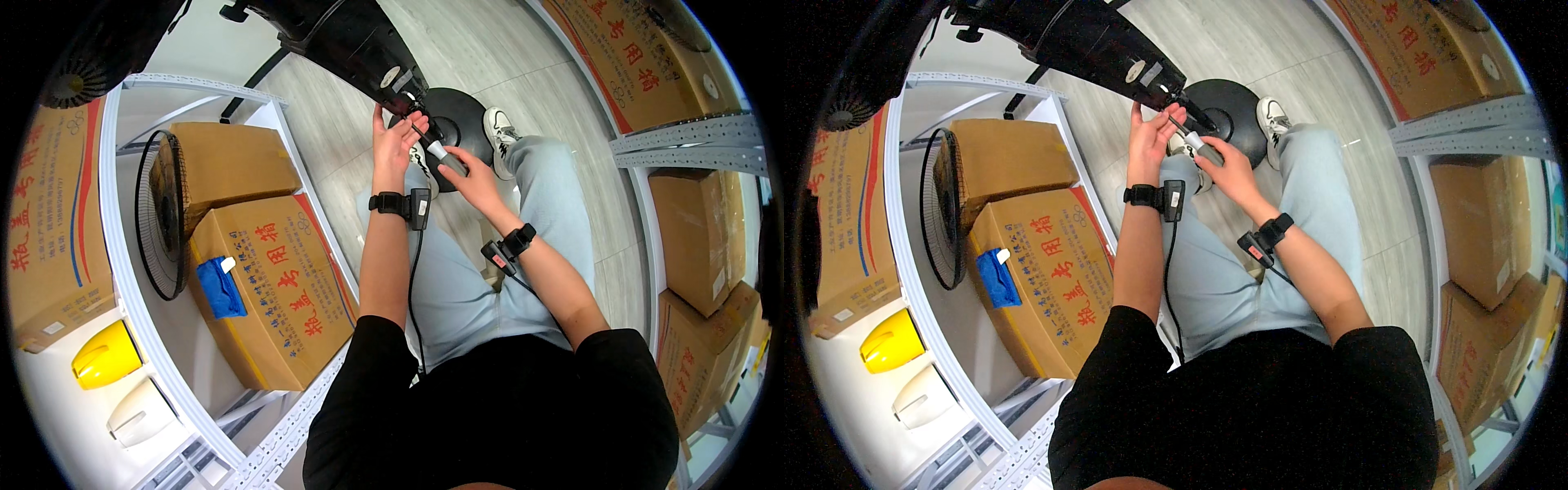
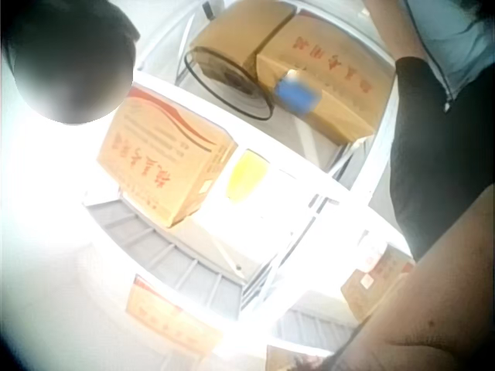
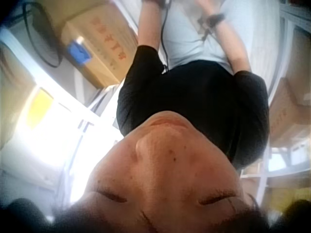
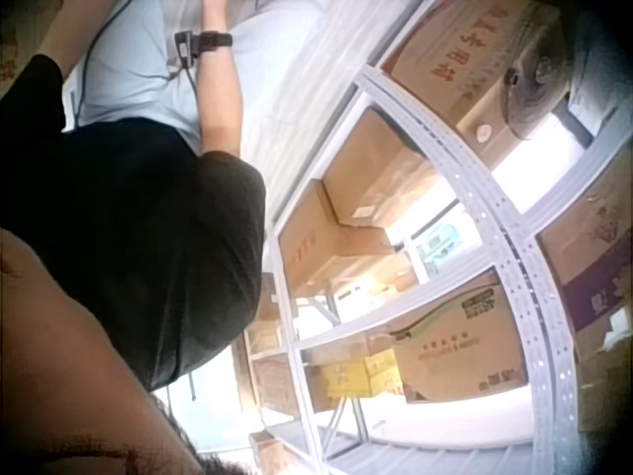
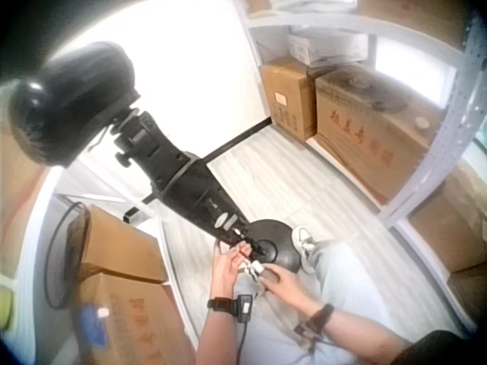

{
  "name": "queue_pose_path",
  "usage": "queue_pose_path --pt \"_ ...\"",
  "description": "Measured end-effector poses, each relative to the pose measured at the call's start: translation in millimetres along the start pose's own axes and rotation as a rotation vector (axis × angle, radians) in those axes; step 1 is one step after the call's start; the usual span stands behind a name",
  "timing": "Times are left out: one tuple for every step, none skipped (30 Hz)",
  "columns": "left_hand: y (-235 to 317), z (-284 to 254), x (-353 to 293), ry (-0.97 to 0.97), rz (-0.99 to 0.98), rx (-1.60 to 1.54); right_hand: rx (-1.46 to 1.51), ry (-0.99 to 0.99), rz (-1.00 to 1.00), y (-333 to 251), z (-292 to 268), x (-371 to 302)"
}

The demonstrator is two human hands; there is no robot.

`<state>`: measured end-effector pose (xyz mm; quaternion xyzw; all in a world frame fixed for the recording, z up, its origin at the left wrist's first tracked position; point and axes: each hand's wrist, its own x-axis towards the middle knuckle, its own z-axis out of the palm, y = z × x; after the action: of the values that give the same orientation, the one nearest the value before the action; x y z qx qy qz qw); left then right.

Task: The person assembles a standing fan by attaching the motor housing to the base and securing it with a screwdriver. They then adjust the fan head and tighten the connection.

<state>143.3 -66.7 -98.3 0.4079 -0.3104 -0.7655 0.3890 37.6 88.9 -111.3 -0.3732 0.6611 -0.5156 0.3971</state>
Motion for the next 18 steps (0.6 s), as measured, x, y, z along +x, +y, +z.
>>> queue_pose_path --pt "0.4 -1.0 -0.6 -0.003 -0.001 0.000 -0.146 0.057 -0.146 -1.9 0.7 -0.3" --pt "0.8 -1.8 -1.1 -0.007 -0.002 0.000 -0.170 0.054 -0.133 -3.5 0.1 -0.9" --pt "1.1 -2.7 -1.6 -0.001 0.003 0.002 -0.195 0.051 -0.120 -5.2 -0.8 -2.1" --pt "1.1 -2.1 -2.4 0.004 0.006 0.002 -0.221 0.049 -0.106 -8.7 -1.7 -3.1" --pt "0.9 -1.4 -3.0 0.008 0.009 0.002 -0.180 0.040 -0.091 -8.9 -0.8 -3.2" --pt "0.5 -0.4 -3.2 0.011 0.010 0.008 -0.139 0.030 -0.076 -9.1 0.0 -3.2" --pt "0.6 -0.1 -3.0 0.014 0.012 0.015 -0.096 0.020 -0.062 -9.5 0.5 -2.9" --pt "0.7 0.1 -2.8 0.017 0.015 0.022 -0.007 -0.008 0.001 -6.8 2.0 -2.2" --pt "0.9 0.2 -2.5 0.017 0.016 0.024 0.081 -0.035 0.064 -2.5 4.5 -1.2" --pt "0.9 -0.2 -2.2 0.019 0.017 0.025 0.169 -0.064 0.128 -2.0 5.7 -0.6" --pt "0.8 -0.5 -2.1 0.020 0.018 0.026 0.185 -0.064 0.135 -1.2 5.6 -0.3" --pt "0.5 -0.6 -1.9 0.023 0.013 0.025 0.200 -0.063 0.143 -0.5 5.3 0.0" --pt "1.2 0.3 -2.8 0.027 0.009 0.023 0.216 -0.063 0.151 -3.0 4.9 -0.1" --pt "1.8 1.2 -3.7 0.031 0.005 0.022 0.194 -0.053 0.146 -5.4 3.6 -0.6" --pt "2.2 2.3 -4.7 0.036 -0.002 0.015 0.172 -0.044 0.141 -7.6 1.6 -1.4" --pt "2.2 3.1 -5.0 0.040 -0.008 0.008 0.150 -0.033 0.135 -11.3 -0.5 -1.4" --pt "2.6 3.8 -5.2 0.044 -0.014 0.001 0.138 -0.041 0.147 -13.6 -2.3 -0.8" --pt "3.3 4.2 -5.4 0.043 -0.013 -0.004 0.125 -0.048 0.159 -15.2 -4.2 0.1"
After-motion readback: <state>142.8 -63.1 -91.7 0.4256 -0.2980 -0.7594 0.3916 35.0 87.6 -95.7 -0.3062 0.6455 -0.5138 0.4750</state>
